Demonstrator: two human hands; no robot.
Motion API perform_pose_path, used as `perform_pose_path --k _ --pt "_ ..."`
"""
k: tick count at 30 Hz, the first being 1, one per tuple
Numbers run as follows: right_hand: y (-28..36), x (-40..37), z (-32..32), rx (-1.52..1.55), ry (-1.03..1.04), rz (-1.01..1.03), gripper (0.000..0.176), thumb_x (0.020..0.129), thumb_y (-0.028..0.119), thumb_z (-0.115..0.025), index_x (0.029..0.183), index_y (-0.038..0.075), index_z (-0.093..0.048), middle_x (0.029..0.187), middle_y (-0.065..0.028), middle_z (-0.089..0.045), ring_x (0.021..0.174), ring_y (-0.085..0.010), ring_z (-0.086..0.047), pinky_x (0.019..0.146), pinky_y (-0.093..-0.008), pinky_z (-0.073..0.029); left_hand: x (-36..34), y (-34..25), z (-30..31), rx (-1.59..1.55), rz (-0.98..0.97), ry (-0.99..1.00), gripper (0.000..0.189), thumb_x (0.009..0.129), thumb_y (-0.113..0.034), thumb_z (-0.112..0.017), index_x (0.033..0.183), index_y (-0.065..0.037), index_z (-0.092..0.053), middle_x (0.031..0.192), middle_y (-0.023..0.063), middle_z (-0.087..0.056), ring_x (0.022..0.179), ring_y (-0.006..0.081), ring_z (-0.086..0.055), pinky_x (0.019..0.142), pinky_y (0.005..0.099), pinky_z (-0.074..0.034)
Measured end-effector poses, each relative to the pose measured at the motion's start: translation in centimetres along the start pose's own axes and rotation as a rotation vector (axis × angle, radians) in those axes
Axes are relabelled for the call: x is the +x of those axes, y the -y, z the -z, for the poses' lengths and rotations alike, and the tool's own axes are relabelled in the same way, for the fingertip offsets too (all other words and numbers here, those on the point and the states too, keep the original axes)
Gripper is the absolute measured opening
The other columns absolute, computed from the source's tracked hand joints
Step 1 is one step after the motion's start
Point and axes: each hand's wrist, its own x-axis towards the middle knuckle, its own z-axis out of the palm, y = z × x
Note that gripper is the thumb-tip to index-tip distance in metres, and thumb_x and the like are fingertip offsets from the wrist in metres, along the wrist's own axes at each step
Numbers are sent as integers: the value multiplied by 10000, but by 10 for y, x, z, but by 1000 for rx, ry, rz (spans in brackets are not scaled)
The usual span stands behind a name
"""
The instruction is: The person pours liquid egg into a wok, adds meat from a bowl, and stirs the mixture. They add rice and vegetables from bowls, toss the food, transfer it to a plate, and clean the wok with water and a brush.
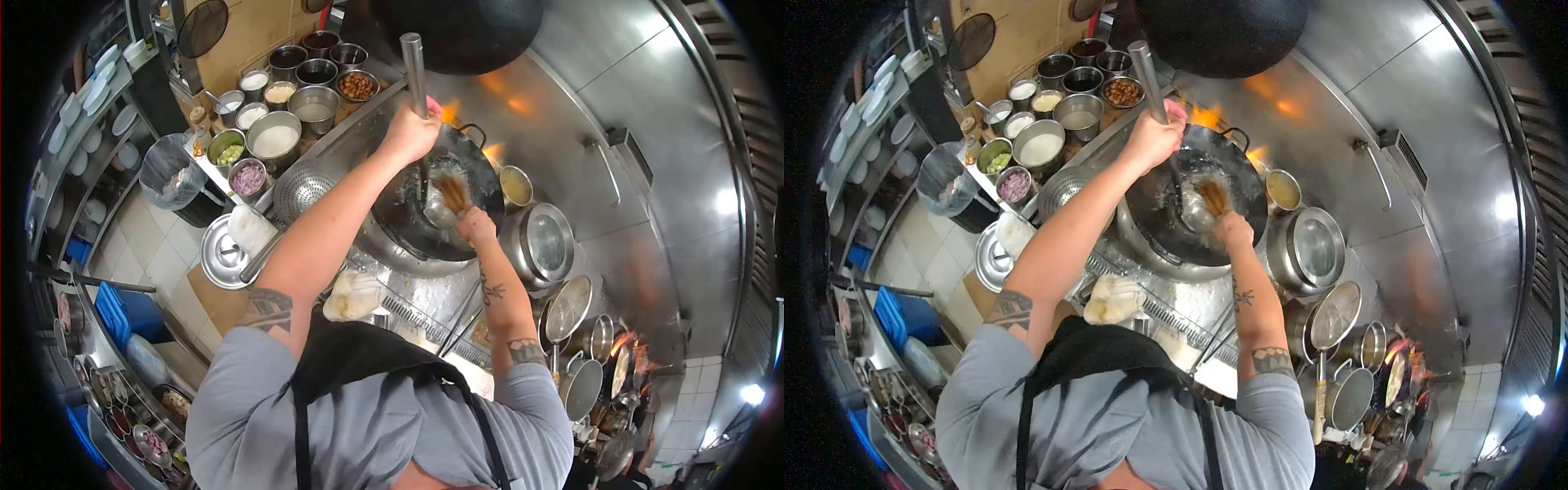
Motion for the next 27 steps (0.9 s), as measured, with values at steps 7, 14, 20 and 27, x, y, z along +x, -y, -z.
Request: perform_pose_path --k 7,14,20,27 --pt "-10 -23 -30 335 -64 283 434 829 283 -568 1148 -3 -638 1070 -251 -655 1041 -386 -623 878 -424 -515 4 -19 19 -95 67 76 105 877 -31 -540 981 -11 -540 692 20 -539 571 96 -520 527 273 -460" --pt "0 -23 7 1 -132 375 497 811 274 -605 1263 66 -596 1023 -217 -681 1002 -351 -653 878 -408 -519 4 9 -4 -7 -72 108 86 909 -46 -562 988 -21 -539 652 -2 -523 556 79 -498 519 247 -403" --pt "-3 -12 -6 160 -142 169 539 788 329 -663 1266 89 -597 1022 -228 -678 993 -324 -663 873 -387 -521 -5 -14 0 -160 86 126 128 909 -24 -534 1037 -18 -534 686 -1 -520 584 80 -478 543 242 -405" --pt "-31 -28 35 -253 -169 172 294 789 204 -639 1059 110 -707 1045 -150 -695 998 -299 -669 871 -399 -537 -30 -22 1 74 -31 591 216 932 -67 -554 1147 -65 -546 709 -39 -520 643 60 -453 625 221 -406"
